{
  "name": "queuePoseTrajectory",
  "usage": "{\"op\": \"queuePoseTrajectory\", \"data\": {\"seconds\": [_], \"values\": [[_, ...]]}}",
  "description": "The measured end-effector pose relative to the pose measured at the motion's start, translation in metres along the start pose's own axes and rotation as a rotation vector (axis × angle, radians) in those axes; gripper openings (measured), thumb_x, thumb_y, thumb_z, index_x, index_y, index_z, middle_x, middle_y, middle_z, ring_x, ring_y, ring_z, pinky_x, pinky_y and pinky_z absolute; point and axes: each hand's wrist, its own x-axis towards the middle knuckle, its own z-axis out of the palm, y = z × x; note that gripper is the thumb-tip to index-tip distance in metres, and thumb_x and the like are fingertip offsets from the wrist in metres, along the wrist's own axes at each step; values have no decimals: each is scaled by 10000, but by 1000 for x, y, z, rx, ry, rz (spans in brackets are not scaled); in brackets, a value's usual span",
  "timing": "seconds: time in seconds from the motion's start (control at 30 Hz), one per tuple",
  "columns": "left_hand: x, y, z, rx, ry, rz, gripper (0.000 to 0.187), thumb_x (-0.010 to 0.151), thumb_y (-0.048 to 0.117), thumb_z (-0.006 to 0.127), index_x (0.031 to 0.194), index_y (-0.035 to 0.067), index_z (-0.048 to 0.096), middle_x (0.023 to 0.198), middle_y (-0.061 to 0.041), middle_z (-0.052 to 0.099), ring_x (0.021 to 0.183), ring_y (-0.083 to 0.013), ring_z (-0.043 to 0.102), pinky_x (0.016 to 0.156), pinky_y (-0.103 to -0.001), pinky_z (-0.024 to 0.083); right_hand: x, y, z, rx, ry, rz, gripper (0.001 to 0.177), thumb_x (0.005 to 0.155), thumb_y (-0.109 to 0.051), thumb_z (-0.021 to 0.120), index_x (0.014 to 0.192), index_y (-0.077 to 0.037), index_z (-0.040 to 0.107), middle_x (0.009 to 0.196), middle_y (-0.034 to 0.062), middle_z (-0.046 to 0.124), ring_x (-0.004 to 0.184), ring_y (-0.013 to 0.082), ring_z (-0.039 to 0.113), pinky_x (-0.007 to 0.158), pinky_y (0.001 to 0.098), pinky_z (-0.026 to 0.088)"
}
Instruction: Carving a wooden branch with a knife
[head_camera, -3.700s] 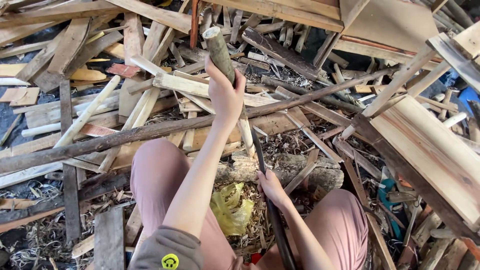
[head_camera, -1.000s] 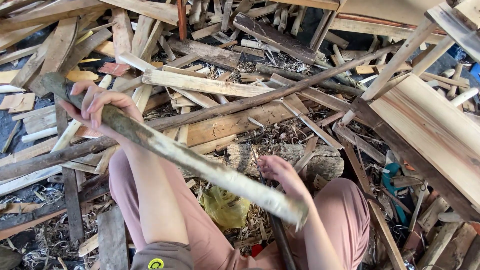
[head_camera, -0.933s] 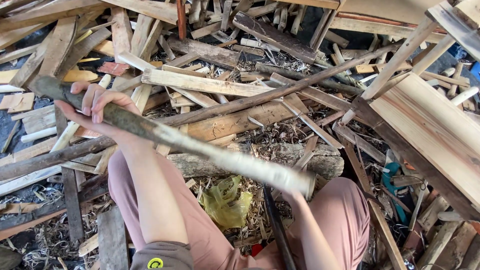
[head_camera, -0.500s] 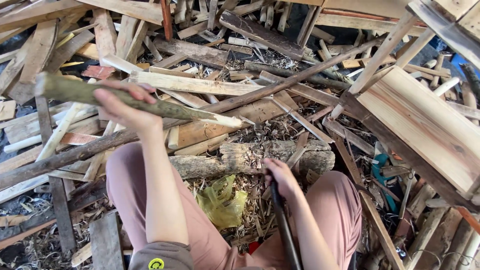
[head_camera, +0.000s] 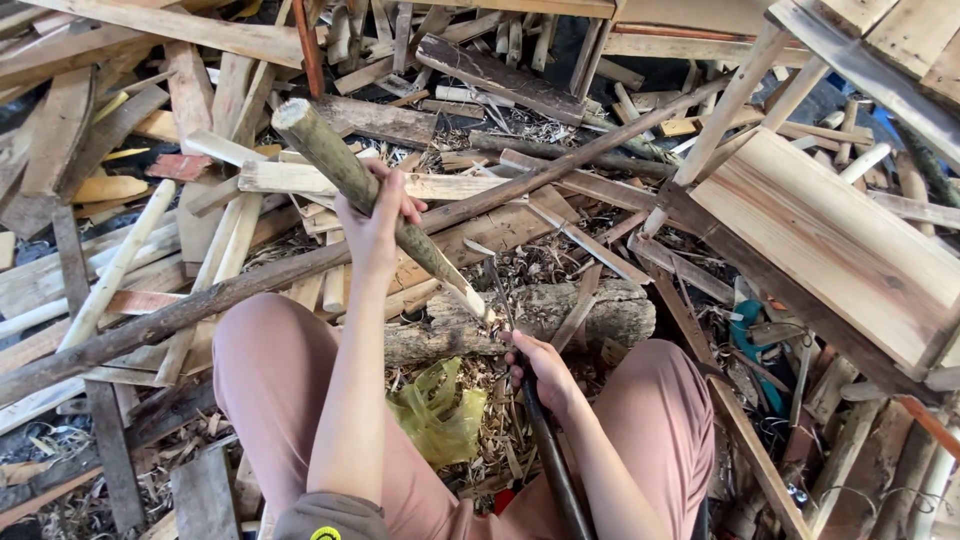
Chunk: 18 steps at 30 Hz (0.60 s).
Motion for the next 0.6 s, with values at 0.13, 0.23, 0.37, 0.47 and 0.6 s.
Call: {"op": "queuePoseTrajectory", "data": {"seconds": [0.13, 0.23, 0.37, 0.47, 0.6], "values": [[-7, 23, 14, -10, 11, 5, 156, 1023, 143, 640, 981, 60, 515, 532, -41, 531, 448, -164, 619, 609, -361, 641, 14, 5, -16, -120, 38, -49, 492, 1022, -336, 622, 1309, 63, 632, 801, 201, 604, 523, 208, 535, 473, 381, 514], [-7, 27, 11, -28, 49, 57, 156, 1030, 168, 641, 965, 55, 555, 506, -44, 539, 399, -157, 590, 512, -335, 618, 18, 1, -41, -675, 208, -14, 768, 974, -660, 482, 1179, 34, 739, 1029, 221, 746, 997, 315, 699, 830, 494, 559], [0, 45, 4, 6, 81, 158, 122, 1033, 98, 632, 1035, 8, 549, 509, -86, 528, 408, -201, 589, 555, -392, 625, 118, 64, -140, -1052, 491, 44, 837, 939, -550, 570, 1346, 174, 469, 1223, 394, 620, 1177, 510, 632, 936, 639, 517], [3, 78, -1, 97, 69, 247, 135, 1051, 62, 617, 1063, -31, 521, 516, -125, 518, 426, -242, 602, 603, -435, 632, 185, 109, -166, -915, 548, 55, 750, 889, -453, 662, 1303, 155, 516, 1088, 337, 657, 921, 444, 682, 732, 601, 555], [2, 124, -19, 277, 60, 364, 160, 1060, 29, 610, 1020, -79, 500, 520, -161, 511, 437, -278, 612, 629, -463, 629, 164, 111, -125, -769, 621, -15, 518, 918, -326, 678, 1251, 71, 674, 1114, 289, 712, 1109, 412, 693, 897, 540, 578]]}}
